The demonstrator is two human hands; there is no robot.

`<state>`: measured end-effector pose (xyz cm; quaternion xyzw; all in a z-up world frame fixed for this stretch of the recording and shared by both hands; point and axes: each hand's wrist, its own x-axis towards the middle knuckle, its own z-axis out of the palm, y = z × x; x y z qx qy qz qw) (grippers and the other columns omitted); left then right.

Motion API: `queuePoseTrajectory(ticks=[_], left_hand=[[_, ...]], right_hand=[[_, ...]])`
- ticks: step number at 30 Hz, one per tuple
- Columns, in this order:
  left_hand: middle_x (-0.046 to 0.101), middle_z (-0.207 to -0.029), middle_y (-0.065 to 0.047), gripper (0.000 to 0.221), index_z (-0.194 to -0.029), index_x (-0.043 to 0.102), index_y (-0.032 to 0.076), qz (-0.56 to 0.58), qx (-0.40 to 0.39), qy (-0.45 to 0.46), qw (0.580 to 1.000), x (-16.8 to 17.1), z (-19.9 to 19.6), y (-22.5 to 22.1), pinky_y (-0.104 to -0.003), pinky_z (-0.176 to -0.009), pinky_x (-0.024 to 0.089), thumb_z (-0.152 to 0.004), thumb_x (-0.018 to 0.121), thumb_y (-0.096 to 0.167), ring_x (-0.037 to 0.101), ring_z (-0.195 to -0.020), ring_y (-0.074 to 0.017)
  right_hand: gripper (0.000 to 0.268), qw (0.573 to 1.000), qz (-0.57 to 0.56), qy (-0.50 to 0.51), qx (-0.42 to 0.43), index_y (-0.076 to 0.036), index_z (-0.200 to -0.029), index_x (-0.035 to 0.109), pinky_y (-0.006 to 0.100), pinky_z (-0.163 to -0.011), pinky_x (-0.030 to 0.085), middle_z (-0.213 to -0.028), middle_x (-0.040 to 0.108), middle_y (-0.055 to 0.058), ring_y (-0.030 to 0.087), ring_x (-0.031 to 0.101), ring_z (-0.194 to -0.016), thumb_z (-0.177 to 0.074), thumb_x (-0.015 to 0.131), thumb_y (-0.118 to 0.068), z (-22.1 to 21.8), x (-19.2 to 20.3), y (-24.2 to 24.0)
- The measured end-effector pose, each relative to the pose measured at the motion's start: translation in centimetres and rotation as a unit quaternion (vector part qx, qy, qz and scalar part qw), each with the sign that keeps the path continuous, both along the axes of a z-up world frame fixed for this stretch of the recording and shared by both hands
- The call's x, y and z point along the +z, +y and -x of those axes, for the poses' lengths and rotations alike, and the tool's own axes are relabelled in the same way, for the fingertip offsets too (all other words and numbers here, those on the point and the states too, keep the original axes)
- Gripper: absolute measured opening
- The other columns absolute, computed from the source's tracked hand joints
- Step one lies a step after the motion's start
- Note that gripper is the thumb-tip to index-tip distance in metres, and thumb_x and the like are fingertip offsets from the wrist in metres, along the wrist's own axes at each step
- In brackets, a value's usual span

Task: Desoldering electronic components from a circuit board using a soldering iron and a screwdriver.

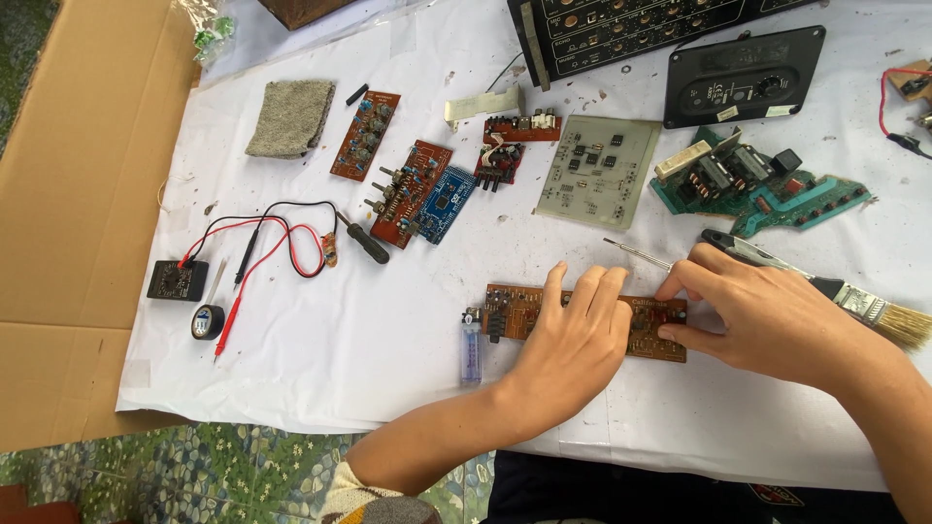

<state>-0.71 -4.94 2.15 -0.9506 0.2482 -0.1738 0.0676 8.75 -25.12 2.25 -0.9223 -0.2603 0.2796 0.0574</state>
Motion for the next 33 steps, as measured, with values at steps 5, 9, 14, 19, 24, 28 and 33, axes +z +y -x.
queuePoseTrajectory(ticks=[5, 9, 14, 19, 24, 28, 33], left_hand=[[0.062, -0.132, -0.015, 0.011, -0.089, 0.064, 0.012, -0.033, 0.016, 0.005, 0.999, -0.28, 0.2, -0.08, -0.05, -0.107, 0.047, -0.093, 0.055, 0.008, 0.059, -0.124, -0.0273], [0.062, -0.132, -0.017, 0.007, -0.088, 0.065, 0.009, 0.019, -0.005, 0.029, 0.999, -0.08, 0.31, 0.14, -0.052, -0.106, 0.045, -0.089, 0.059, 0.011, 0.058, -0.123, -0.029], [0.061, -0.132, -0.018, 0.01, -0.091, 0.065, 0.007, 0.048, -0.014, 0.058, 0.997, -0.18, 0.31, 0.3, -0.054, -0.108, 0.044, -0.084, 0.062, 0.012, 0.057, -0.124, -0.0306], [0.061, -0.126, -0.015, 0.012, -0.085, 0.063, 0.011, 0.004, -0.019, -0.003, 1.0, 0.1, 0.28, -0.05, -0.051, -0.107, 0.048, -0.093, 0.059, 0.002, 0.059, -0.118, -0.0269], [0.062, -0.129, -0.017, 0.01, -0.088, 0.064, 0.01, 0.022, -0.012, 0.009, 1.0, -0.23, -0.08, -0.08, -0.052, -0.107, 0.046, -0.089, 0.059, 0.002, 0.059, -0.119, -0.0288], [0.06, -0.132, -0.02, 0.018, -0.094, 0.063, 0.003, 0.106, -0.005, 0.117, 0.987, -0.23, -0.22, 0.63, -0.052, -0.104, 0.042, -0.084, 0.07, 0.016, 0.056, -0.122, -0.0332], [0.06, -0.132, -0.021, 0.018, -0.09, 0.062, 0.004, 0.1, -0.019, 0.108, 0.989, -0.03, -0.08, 0.06, -0.055, -0.108, 0.041, -0.076, 0.07, 0.01, 0.057, -0.122, -0.0336]], right_hand=[[0.026, 1.0, -0.003, 0.002, -0.005, -0.043, -0.11, 0.057, 0.037, -0.067, 0.053, -0.106, 0.056, -0.014, 0.019, 0.067, -0.073, -0.09, 0.065, -0.058, 0.02, -0.08, -0.01], [0.029, 1.0, -0.005, 0.0, 0.001, -0.042, -0.112, 0.057, 0.037, -0.067, 0.052, -0.107, 0.055, -0.013, 0.019, 0.067, -0.072, -0.09, 0.066, -0.058, -0.05, -0.11, -0.06], [0.029, 1.0, 0.001, 0.008, -0.002, -0.042, -0.113, 0.057, 0.037, -0.068, 0.052, -0.107, 0.055, -0.013, 0.02, 0.068, -0.075, -0.091, 0.065, -0.058, -0.07, 0.14, 0.09], [0.027, 1.0, -0.002, 0.006, 0.007, -0.042, -0.112, 0.056, 0.037, -0.065, 0.052, -0.106, 0.055, -0.012, 0.019, 0.065, -0.071, -0.092, 0.065, -0.057, -0.14, -0.1, -0.02], [0.029, 1.0, -0.02, -0.006, 0.01, -0.041, -0.112, 0.056, 0.038, -0.065, 0.053, -0.106, 0.055, -0.012, 0.02, 0.066, -0.072, -0.09, 0.067, -0.057, -0.19, -0.29, -0.16], [0.027, 1.0, -0.014, 0.003, 0.008, -0.042, -0.111, 0.057, 0.037, -0.063, 0.053, -0.107, 0.056, -0.014, 0.019, 0.066, -0.07, -0.091, 0.066, -0.057, 0.0, -0.08, -0.14], [0.029, 0.999, -0.021, 0.014, 0.026, -0.036, -0.113, 0.058, 0.04, -0.063, 0.055, -0.107, 0.056, -0.008, 0.022, 0.067, -0.068, -0.092, 0.067, -0.053, -0.13, 0.13, -0.08]])
